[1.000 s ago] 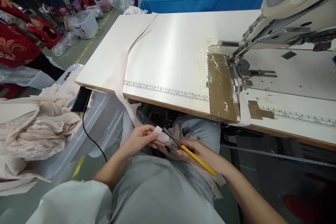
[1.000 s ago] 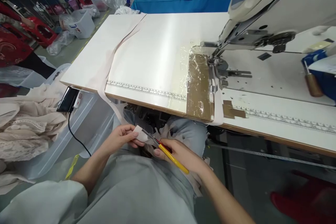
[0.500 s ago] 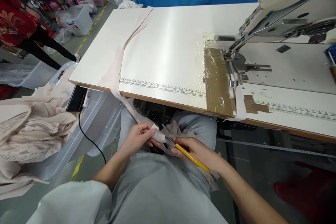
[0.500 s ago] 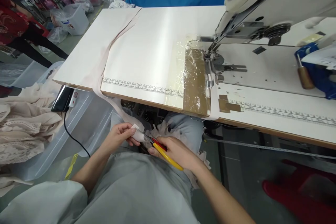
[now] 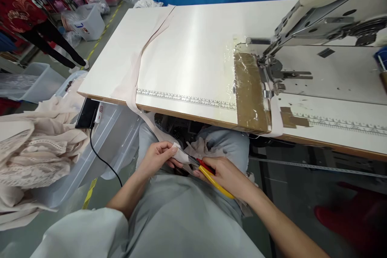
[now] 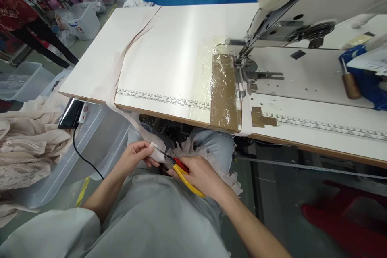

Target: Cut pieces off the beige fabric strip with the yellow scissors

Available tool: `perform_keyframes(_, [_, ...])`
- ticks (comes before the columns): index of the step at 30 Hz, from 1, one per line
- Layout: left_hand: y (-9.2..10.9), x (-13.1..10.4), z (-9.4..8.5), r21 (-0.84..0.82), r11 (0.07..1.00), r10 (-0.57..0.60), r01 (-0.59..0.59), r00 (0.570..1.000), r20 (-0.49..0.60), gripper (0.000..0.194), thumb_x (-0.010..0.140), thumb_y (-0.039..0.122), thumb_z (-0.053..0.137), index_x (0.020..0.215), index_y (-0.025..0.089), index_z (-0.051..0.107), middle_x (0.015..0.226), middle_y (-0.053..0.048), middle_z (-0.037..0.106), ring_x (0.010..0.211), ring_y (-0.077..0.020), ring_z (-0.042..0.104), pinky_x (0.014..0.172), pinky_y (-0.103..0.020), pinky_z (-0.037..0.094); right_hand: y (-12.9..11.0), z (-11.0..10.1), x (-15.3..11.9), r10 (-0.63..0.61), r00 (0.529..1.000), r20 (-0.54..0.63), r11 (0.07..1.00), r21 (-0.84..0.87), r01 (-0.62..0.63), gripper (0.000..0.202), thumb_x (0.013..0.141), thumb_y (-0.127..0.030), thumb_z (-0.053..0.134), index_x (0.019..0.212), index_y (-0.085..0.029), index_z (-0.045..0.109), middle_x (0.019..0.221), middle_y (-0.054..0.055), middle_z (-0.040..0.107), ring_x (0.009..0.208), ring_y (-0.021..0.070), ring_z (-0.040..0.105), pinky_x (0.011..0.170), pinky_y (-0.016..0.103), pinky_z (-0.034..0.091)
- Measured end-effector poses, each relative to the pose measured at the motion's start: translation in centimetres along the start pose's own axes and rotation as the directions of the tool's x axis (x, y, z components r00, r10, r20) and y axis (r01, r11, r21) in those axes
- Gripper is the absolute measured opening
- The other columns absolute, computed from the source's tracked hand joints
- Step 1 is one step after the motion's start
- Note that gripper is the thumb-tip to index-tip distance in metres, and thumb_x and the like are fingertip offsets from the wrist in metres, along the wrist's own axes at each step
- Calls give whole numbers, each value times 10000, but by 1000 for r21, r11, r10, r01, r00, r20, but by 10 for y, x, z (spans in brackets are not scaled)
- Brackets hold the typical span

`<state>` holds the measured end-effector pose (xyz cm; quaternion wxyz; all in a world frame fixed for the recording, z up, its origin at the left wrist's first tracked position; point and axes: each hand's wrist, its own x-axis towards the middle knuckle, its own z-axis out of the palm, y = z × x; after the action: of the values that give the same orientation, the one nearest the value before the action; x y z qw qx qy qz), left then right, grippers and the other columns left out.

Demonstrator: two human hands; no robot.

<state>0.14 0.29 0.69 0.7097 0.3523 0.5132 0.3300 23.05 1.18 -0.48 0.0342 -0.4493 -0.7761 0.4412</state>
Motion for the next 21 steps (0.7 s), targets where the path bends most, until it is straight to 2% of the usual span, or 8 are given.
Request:
perform_keyframes(5, [-1, -1, 2, 14, 1000, -17, 17, 1000, 24, 410, 764, 528, 694, 783, 133, 585, 660, -60, 702, 621, -194, 701, 516, -202, 490, -6, -2, 4, -25, 1000, -1, 994, -105, 25, 515, 910, -677, 355, 702, -211, 427, 677, 26, 568, 589, 181, 506, 541, 268, 274])
perform_keyframes(9, [-1, -1, 0, 28, 999, -31, 30, 998, 47, 422, 766, 543, 682, 760, 135, 575, 645, -67, 701, 626, -197, 700, 527, -210, 492, -3, -1, 6, -27, 999, -22, 995, -100, 25, 523, 899, -676, 380, 672, -208, 433, 635, 18, 545, 559, 170, 476, 534, 273, 267])
perform_keyframes(14, [-7, 0, 5, 51, 998, -46, 44, 998, 30, 454, 766, 581, 657, 819, 139, 566, 676, -65, 698, 653, -195, 703, 549, -217, 497, -1, 5, 6, 0, 998, -61, 997, 72, 5, 511, 858, -663, 469, 633, -206, 426, 574, -4, 470, 534, 152, 422, 513, 263, 288])
perform_keyframes(17, [-8, 1, 18, 27, 995, -101, 99, 989, 112, 513, 757, 667, 599, 877, 183, 476, 636, -27, 664, 653, -199, 697, 565, -244, 512, -7, 11, 9, -35, 985, -169, 959, 272, 80, 407, 872, -570, 495, 701, -204, 443, 649, -3, 486, 593, 155, 457, 530, 245, 357])
perform_keyframes(19, [3, 3, 23, 97, 990, -125, 105, 965, 229, 514, 792, 696, 517, 931, 209, 429, 666, -18, 657, 629, -198, 684, 536, -260, 505, -9, 16, 10, -46, 965, -259, 919, 369, 142, 350, 892, -512, 474, 733, -201, 460, 665, 0, 498, 602, 157, 477, 538, 243, 399])
perform_keyframes(21, [30, 9, 18, 291, 956, -44, -37, 963, 267, 424, 867, 629, 453, 938, 211, 449, 727, -30, 663, 578, -168, 645, 512, -253, 472, -7, 19, 7, -36, 933, -359, 910, 373, 179, 321, 890, -480, 490, 736, -198, 477, 658, 8, 518, 588, 162, 494, 531, 245, 415])
